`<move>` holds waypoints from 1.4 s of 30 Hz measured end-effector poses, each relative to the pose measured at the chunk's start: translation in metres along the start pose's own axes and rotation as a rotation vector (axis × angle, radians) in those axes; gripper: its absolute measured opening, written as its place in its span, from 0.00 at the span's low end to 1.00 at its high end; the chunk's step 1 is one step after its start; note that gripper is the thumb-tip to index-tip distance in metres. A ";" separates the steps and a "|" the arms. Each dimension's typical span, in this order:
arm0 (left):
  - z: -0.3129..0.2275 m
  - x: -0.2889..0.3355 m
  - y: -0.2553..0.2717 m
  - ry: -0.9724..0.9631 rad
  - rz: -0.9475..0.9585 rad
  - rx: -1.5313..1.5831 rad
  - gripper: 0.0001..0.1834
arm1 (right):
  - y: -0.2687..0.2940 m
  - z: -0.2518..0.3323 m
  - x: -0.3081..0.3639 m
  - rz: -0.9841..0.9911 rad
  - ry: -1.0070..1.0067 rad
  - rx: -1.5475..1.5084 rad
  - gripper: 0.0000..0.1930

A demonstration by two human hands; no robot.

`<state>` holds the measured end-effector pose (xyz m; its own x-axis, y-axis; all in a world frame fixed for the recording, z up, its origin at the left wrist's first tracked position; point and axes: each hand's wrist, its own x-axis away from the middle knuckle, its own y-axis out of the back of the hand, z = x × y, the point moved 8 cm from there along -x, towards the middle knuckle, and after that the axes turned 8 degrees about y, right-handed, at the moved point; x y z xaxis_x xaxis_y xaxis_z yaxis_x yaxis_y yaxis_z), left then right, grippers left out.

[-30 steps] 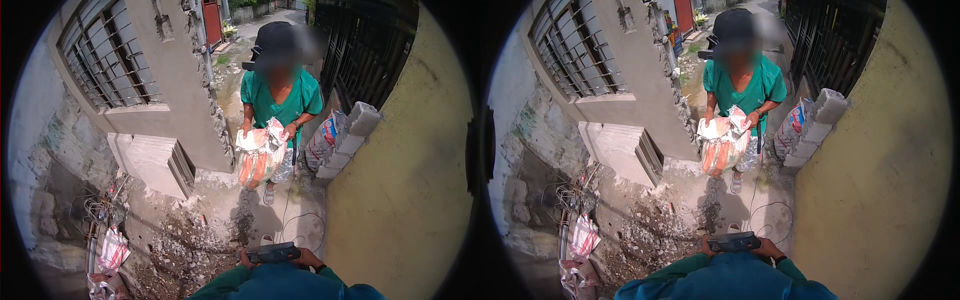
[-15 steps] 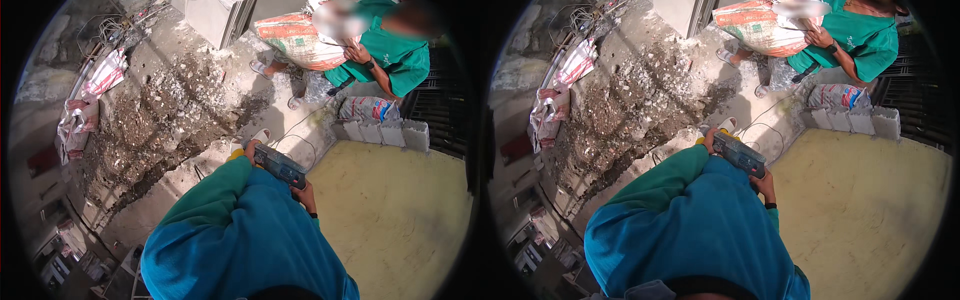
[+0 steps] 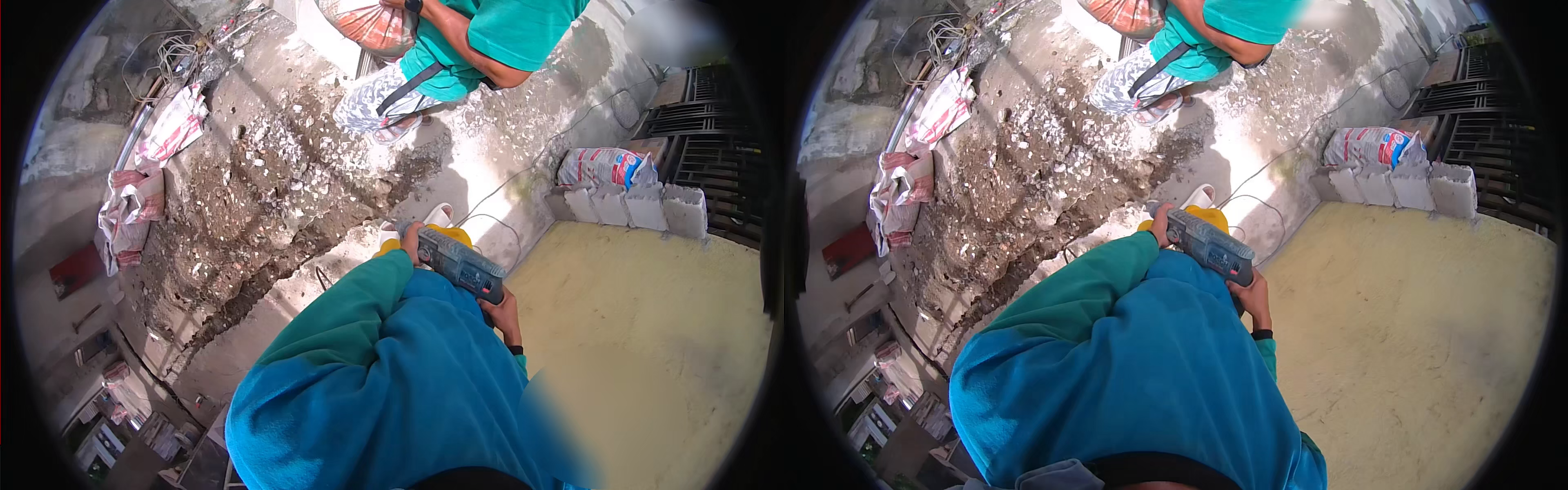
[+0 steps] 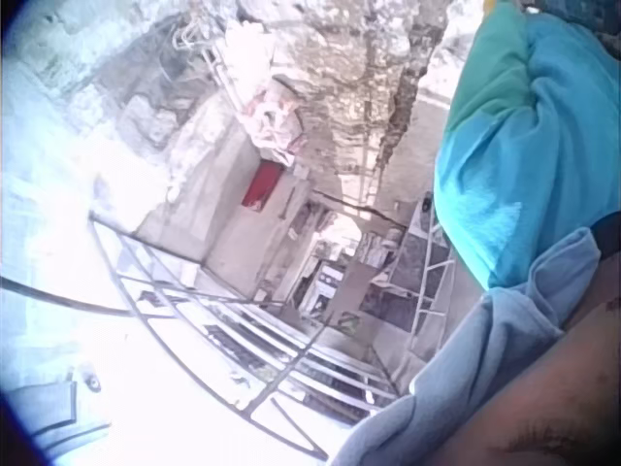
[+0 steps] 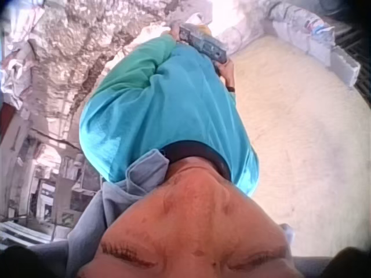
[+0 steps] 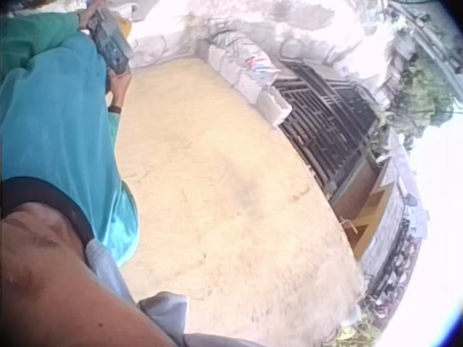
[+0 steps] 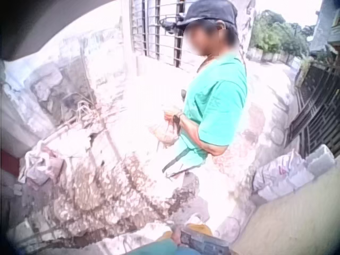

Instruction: Drilling and breaking a concrete floor using a hammer drill.

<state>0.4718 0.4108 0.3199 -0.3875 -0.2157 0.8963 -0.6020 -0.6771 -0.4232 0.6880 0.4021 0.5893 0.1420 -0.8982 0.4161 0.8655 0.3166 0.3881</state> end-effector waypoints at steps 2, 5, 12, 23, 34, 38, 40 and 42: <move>-0.004 0.009 -0.006 0.008 -0.068 -0.071 0.26 | 0.005 -0.002 -0.008 0.013 -0.044 -0.009 0.21; -0.005 0.028 -0.045 0.008 0.054 -0.033 0.24 | 0.018 -0.009 -0.015 -0.011 -0.032 0.002 0.21; -0.016 0.027 -0.112 0.022 0.033 -0.033 0.25 | 0.060 -0.058 -0.054 -0.034 -0.135 -0.218 0.21; -0.082 -0.176 -0.209 0.076 0.085 0.202 0.21 | 0.131 -0.090 -0.285 0.031 -0.361 -0.244 0.18; -0.234 -0.465 -0.216 -0.004 0.211 0.539 0.27 | 0.071 -0.182 -0.633 0.130 -0.248 0.429 0.26; -0.267 -0.518 -0.183 -0.089 0.338 0.617 0.27 | 0.011 -0.245 -0.719 0.359 -0.239 0.662 0.33; -0.279 -0.530 -0.175 -0.103 0.328 0.614 0.27 | 0.013 -0.219 -0.746 0.272 -0.237 0.706 0.33; -0.311 -0.540 -0.154 -0.145 0.288 0.725 0.29 | -0.019 -0.224 -0.764 0.320 -0.247 0.659 0.33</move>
<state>0.5572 0.8507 -0.1403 -0.3341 -0.5081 0.7939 0.1322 -0.8592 -0.4943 0.6703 1.0136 0.0798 0.1585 -0.6627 0.7319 0.3250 0.7350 0.5952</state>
